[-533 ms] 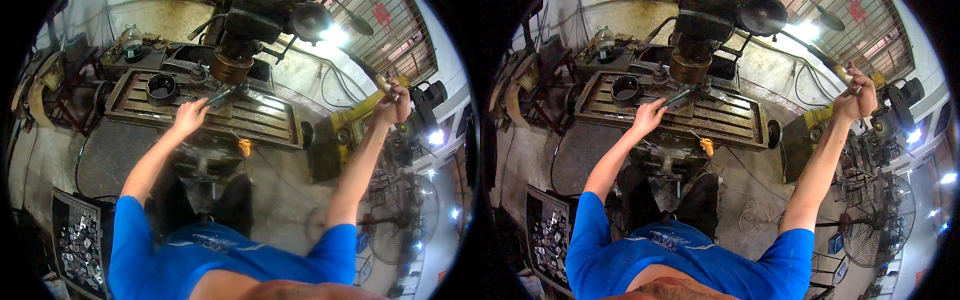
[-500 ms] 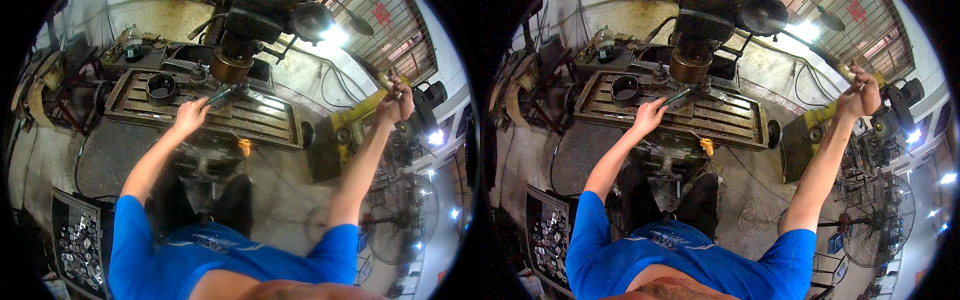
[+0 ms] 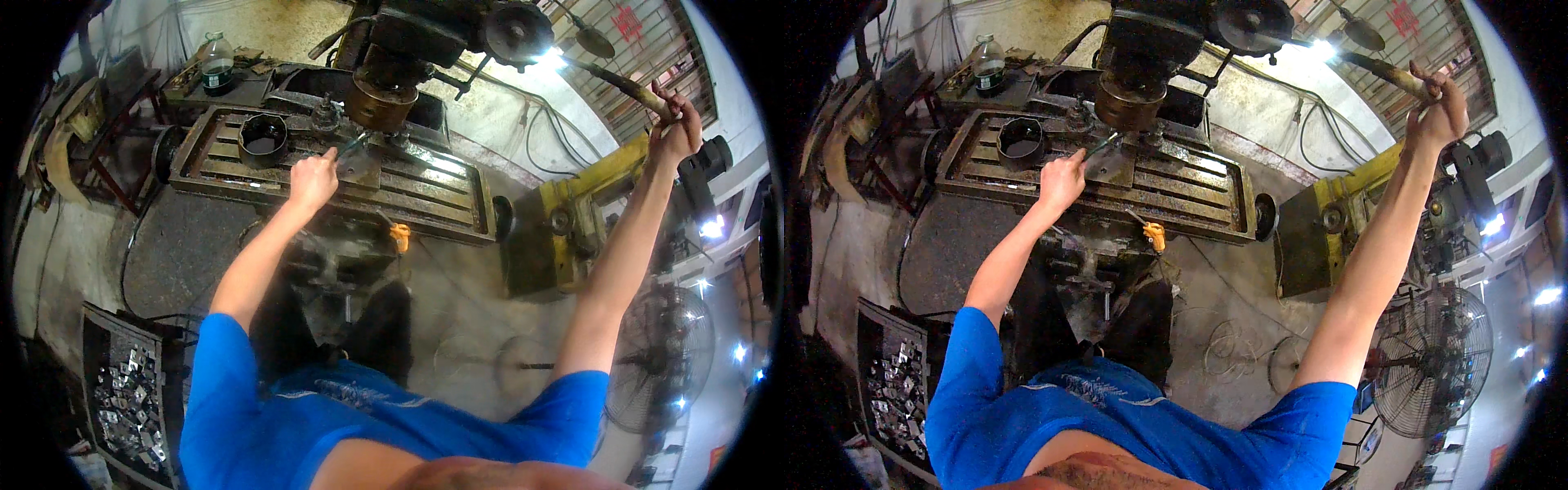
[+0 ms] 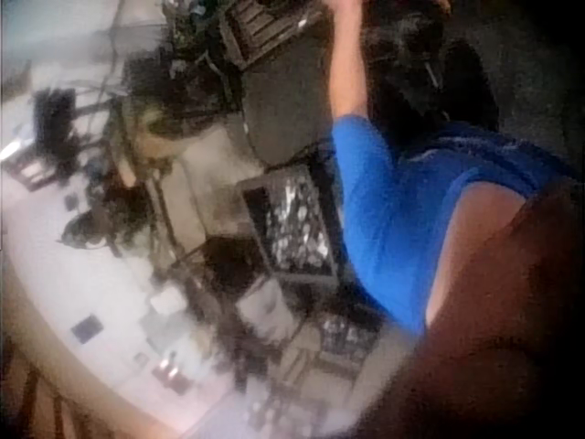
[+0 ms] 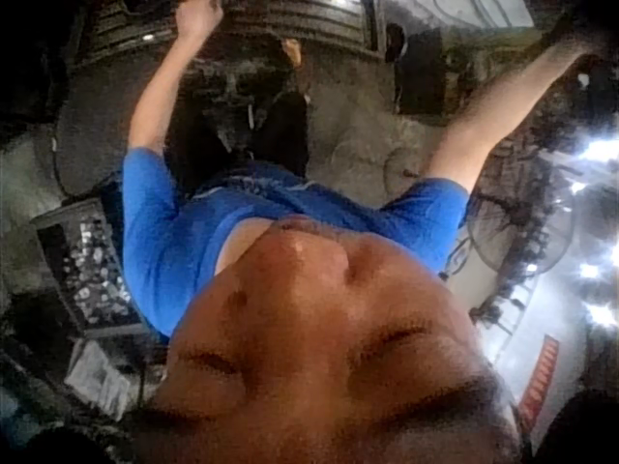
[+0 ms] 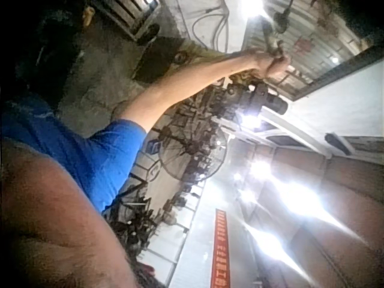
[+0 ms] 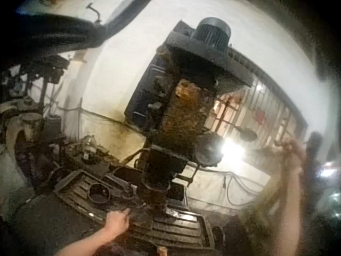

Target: The person operates a drill press to drill holes into small metal pieces. They repeatedly pick up a metal piece from a bin, position it under the drill bit, lower the drill to make a hole, and then place the finished piece into a container. The person uses a yellow-handled tool to assist in positioning the metal pieces during the process.

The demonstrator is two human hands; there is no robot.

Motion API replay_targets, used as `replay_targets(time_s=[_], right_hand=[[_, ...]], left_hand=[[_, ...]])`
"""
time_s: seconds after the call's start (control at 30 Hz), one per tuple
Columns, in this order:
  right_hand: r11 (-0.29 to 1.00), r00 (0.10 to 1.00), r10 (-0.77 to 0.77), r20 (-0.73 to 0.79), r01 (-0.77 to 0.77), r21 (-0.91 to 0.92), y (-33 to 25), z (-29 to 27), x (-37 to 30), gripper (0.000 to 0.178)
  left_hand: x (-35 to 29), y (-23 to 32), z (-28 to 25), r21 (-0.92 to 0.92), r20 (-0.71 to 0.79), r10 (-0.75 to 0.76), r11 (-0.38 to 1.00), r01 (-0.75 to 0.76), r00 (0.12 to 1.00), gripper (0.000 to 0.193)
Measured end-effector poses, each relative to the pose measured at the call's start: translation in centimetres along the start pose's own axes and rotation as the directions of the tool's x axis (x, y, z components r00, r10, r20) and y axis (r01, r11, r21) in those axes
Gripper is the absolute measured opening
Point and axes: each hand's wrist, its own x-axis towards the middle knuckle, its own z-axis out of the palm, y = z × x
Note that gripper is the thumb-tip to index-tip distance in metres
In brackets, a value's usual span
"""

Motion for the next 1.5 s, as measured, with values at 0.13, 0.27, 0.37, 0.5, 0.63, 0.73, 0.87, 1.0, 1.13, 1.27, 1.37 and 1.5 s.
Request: replay_targets(time_s=[0.13,0.27,0.37,0.5,0.63,0.73,0.87,1.0,1.13,1.27,1.37,1.5], right_hand=[[0.999,0.999,0.034,-0.034,-0.033,0.030,-0.2,0.2,0.5,0.015],[0.969,1.000,0.004,-0.025,-0.010,-0.245,-1.9,1.0,-1.3,0.021],[0.943,0.971,-0.191,-0.145,0.141,-0.301,-2.7,1.4,-7.0,0.034],[0.994,0.979,0.067,-0.193,-0.083,-0.077,-2.7,3.7,-22.7,0.027],[0.558,0.563,0.824,0.068,-0.785,-0.268,-0.2,4.4,-39.6,0.025],[0.273,0.245,0.962,0.124,-0.816,-0.510,4.4,2.8,-50.7,0.037],[0.033,0.021,0.994,0.109,-0.993,-0.117,6.2,5.3,-54.2,0.046],[0.009,-0.011,0.998,0.055,-0.936,-0.353,10.7,4.7,-56.8,0.038],[0.306,0.210,0.942,0.261,-0.858,-0.412,9.8,4.9,-56.0,0.030],[0.504,0.398,0.853,0.339,-0.796,-0.335,3.9,8.6,-49.9,0.026],[0.749,0.624,0.642,0.445,-0.388,-0.537,-1.1,9.9,-47.7,0.043],[0.519,0.148,0.763,0.629,-0.720,-0.460,-7.2,10.7,-45.5,0.059]], left_hand=[[-0.7,-0.2,-1.5,0.020,-0.011,0.018,1.000,-0.018,1.000,0.028],[-2.1,-1.5,-5.5,0.057,-0.103,0.091,0.995,-0.086,0.990,0.028],[-3.4,-4.5,-7.4,0.101,-0.163,0.085,0.992,-0.069,0.983,0.028],[-3.5,-9.1,-9.4,0.262,-0.175,0.047,0.965,0.001,0.984,0.029],[-2.6,-10.8,-8.4,0.340,-0.010,-0.007,0.940,0.010,1.000,0.036],[-2.9,-10.5,-8.6,0.335,0.140,-0.035,0.942,-0.014,0.990,0.048],[-3.4,-10.2,-10.3,0.346,0.156,-0.086,0.938,0.028,0.984,0.056],[-2.6,-7.9,-13.3,0.328,0.127,-0.133,0.941,0.085,0.983,0.054],[-4.8,-3.2,-13.2,0.082,0.250,-0.039,0.996,0.018,0.967,0.048],[-10.3,1.7,-7.5,-0.448,0.613,0.025,0.834,0.322,0.790,0.052],[-11.4,7.0,-5.4,-0.577,0.800,0.136,0.444,0.685,0.585,0.055],[-11.6,8.3,-3.4,-0.577,0.810,0.251,0.183,0.796,0.530,0.042]])
